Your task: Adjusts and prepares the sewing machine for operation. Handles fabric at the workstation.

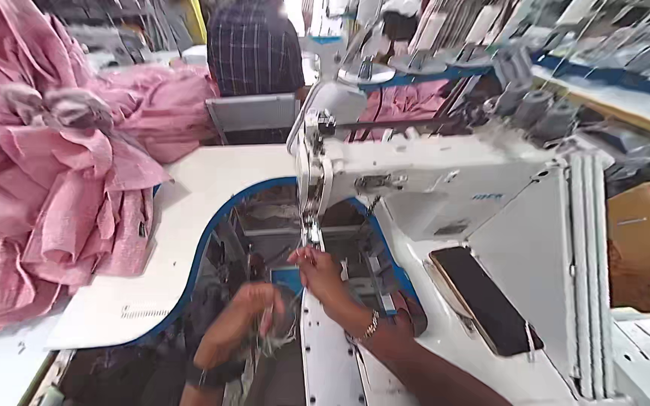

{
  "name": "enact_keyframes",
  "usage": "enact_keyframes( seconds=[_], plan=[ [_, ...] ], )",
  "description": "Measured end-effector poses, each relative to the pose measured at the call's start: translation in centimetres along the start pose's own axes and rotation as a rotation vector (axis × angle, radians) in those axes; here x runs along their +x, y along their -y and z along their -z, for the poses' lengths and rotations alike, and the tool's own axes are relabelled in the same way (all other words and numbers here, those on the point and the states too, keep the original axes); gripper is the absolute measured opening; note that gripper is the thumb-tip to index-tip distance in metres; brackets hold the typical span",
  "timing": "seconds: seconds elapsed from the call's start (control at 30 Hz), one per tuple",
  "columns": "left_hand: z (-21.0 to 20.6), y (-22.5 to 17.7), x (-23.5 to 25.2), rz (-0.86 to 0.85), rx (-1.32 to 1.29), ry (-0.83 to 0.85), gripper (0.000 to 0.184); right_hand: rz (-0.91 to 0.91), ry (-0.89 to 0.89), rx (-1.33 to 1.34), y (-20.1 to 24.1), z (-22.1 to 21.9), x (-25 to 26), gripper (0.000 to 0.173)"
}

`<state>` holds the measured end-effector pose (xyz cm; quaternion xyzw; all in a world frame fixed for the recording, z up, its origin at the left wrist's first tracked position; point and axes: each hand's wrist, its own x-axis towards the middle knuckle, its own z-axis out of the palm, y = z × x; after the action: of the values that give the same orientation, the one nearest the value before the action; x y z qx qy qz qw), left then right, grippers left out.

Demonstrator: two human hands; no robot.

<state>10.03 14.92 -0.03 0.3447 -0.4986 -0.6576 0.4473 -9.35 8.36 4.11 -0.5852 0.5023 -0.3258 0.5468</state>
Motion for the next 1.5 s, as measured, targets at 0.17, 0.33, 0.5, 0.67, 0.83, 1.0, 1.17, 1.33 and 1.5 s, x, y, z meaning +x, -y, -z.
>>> enact_keyframes(
  seconds=[0.17, 0.33, 0.5, 0.67, 0.83, 1.0, 1.17, 1.33, 1.5],
  plan=[
    [0.2, 0.4, 6.8, -0.114, 0.384, -0.111, 0.042, 0.77, 0.151, -0.616, -2.9, -4.0, -4.4, 0.017],
    [-1.5, 1.7, 9.9, -0.43, -0.117, -0.352, 0.043, 0.93, 0.08, -0.612, -3.8, -3.6, -3.7, 0.014],
    [-1.3, 2.2, 7.4, -0.423, -0.359, -0.422, 0.044, 0.413, -0.281, -0.33, -2.4, -0.2, 0.0, 0.022],
    [-1.3, 3.8, 4.3, -0.317, -0.264, -0.337, 0.038, 0.236, -0.433, -0.119, -1.8, 2.7, 3.9, 0.016],
    [-0.7, 4.0, 2.9, -0.263, -0.271, -0.259, 0.037, 0.182, -0.415, -0.139, -1.1, 2.0, 5.6, 0.017],
    [-0.4, 4.0, 1.1, -0.235, -0.241, -0.222, 0.035, 0.07, -0.521, -0.356, -0.1, 1.3, 6.4, 0.023],
    [0.0, 3.2, 0.5, -0.254, -0.19, -0.265, 0.035, 0.147, -0.518, -0.388, -0.5, 1.8, 5.6, 0.013],
    [1.5, 1.6, 0.7, -0.257, -0.045, -0.422, 0.037, 0.425, -0.251, -0.48, -1.8, 2.2, -0.2, 0.018],
    [-0.1, 0.2, 3.8, -0.176, 0.322, -0.153, 0.03, 0.656, 0.004, -0.537, -3.5, -2.4, -5.8, 0.011]
  ],
)
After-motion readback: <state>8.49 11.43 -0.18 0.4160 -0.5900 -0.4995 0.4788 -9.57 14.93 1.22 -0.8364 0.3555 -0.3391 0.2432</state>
